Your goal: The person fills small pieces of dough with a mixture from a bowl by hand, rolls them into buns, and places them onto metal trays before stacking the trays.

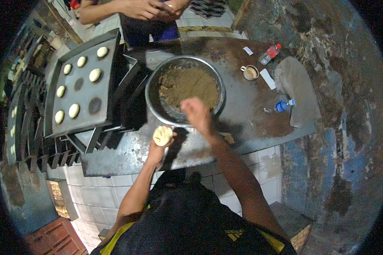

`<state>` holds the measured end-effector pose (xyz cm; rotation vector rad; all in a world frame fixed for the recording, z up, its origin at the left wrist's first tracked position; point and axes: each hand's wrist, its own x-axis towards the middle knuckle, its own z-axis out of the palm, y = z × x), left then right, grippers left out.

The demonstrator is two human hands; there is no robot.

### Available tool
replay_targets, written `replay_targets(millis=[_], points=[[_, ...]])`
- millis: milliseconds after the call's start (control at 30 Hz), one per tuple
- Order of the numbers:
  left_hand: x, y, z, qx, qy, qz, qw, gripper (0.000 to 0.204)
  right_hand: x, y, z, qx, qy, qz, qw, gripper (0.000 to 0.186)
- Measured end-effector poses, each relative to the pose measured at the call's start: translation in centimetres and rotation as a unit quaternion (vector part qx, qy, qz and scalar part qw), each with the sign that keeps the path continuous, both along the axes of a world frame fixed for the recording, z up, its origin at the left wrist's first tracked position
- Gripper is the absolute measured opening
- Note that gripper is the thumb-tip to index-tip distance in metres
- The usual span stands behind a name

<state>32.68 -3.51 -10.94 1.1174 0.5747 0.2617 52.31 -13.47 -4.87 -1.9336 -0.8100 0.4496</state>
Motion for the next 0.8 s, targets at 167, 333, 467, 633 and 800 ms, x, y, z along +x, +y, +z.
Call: replay_targets(millis=[167, 333, 467, 633, 800], points=[[5.0, 6.8, 1.2, 0.015, -0.058, 0.035, 0.998, 0.069, 16.4, 3.8, -7.5, -0.110, -0.233, -0.069, 0.964, 0.026], [6.1, 10.0, -0.3, -0.010, -0.030, 0.039, 0.999, 0.058, 17.4, 7.0, -12.3, -0.194, -0.324, -0.035, 0.925, 0.022], [6.4, 10.2, 0.0, -0.029, -0.022, 0.019, 0.999, 0.052, 18.3, 7.1, -13.1, -0.213, -0.193, -0.021, 0.958, 0.019], [6.6, 11.0, 0.2, 0.067, 0.002, 0.004, 0.998, 0.044, 15.4, 8.9, -3.9, -0.176, 0.335, 0.057, 0.924, 0.031], [10.0, 10.6, 3.0, 0.295, 0.024, 0.042, 0.954, 0.044, 4.8, 7.8, 2.5, 0.038, 0.254, 0.055, 0.965, 0.044]])
